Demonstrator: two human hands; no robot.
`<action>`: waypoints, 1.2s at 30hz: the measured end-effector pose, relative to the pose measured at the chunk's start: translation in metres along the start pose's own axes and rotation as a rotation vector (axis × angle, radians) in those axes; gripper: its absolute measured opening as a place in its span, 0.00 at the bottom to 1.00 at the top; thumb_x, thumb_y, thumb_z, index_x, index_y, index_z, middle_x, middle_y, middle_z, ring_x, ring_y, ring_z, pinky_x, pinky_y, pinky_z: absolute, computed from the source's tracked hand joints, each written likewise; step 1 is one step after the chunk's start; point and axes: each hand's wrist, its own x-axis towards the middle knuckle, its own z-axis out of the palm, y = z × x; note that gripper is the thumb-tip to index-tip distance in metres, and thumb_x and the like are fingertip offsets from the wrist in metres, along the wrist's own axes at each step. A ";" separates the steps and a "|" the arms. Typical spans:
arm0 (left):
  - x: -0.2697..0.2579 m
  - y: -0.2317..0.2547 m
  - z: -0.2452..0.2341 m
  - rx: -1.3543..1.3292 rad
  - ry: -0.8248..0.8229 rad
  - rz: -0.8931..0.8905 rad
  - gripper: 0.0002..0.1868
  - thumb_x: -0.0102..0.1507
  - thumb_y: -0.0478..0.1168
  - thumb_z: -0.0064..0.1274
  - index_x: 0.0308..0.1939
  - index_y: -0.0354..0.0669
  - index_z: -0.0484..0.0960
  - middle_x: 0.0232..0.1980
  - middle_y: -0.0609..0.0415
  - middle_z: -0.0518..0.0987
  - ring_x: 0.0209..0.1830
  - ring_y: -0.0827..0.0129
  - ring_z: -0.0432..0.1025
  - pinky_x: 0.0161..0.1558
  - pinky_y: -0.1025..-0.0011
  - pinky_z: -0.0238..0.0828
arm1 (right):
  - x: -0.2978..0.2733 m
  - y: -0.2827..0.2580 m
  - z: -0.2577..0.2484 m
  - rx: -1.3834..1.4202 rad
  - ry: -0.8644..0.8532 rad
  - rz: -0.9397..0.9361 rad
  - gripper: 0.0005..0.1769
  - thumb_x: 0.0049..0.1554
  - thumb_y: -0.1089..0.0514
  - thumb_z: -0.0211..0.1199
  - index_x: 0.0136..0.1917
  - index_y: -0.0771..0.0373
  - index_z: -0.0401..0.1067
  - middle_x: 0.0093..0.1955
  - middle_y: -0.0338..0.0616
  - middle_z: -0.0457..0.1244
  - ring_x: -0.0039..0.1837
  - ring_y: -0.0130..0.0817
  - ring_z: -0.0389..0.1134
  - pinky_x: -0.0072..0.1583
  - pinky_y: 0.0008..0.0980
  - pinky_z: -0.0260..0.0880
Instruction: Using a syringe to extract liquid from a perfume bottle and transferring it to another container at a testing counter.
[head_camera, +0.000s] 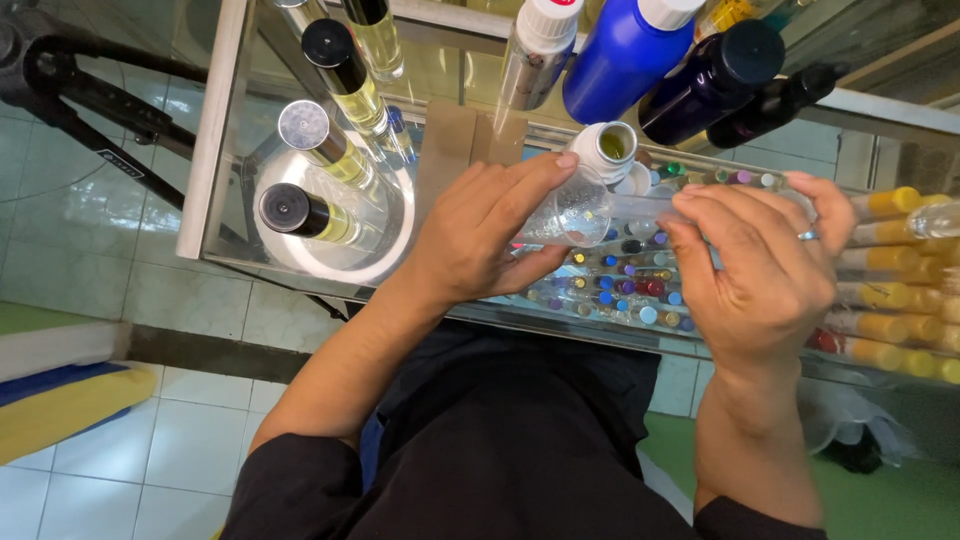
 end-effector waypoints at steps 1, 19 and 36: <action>0.000 0.000 0.001 0.003 0.003 0.004 0.32 0.75 0.48 0.57 0.74 0.34 0.61 0.68 0.40 0.79 0.47 0.58 0.80 0.41 0.66 0.66 | 0.000 0.000 0.000 -0.001 0.005 -0.001 0.05 0.67 0.68 0.73 0.48 0.73 0.83 0.49 0.55 0.76 0.50 0.48 0.76 0.72 0.50 0.56; -0.004 -0.001 0.003 -0.017 -0.009 -0.008 0.33 0.75 0.49 0.59 0.74 0.35 0.60 0.70 0.41 0.76 0.47 0.57 0.79 0.43 0.64 0.69 | 0.004 -0.004 -0.006 -0.032 -0.026 0.005 0.05 0.67 0.70 0.79 0.48 0.73 0.84 0.49 0.53 0.76 0.50 0.46 0.76 0.77 0.48 0.50; -0.005 -0.002 0.005 -0.022 -0.003 -0.007 0.33 0.75 0.49 0.58 0.74 0.34 0.61 0.70 0.41 0.77 0.52 0.55 0.81 0.43 0.64 0.69 | 0.003 -0.003 -0.006 -0.031 -0.037 -0.003 0.04 0.67 0.71 0.78 0.49 0.73 0.85 0.48 0.53 0.76 0.50 0.46 0.76 0.77 0.49 0.50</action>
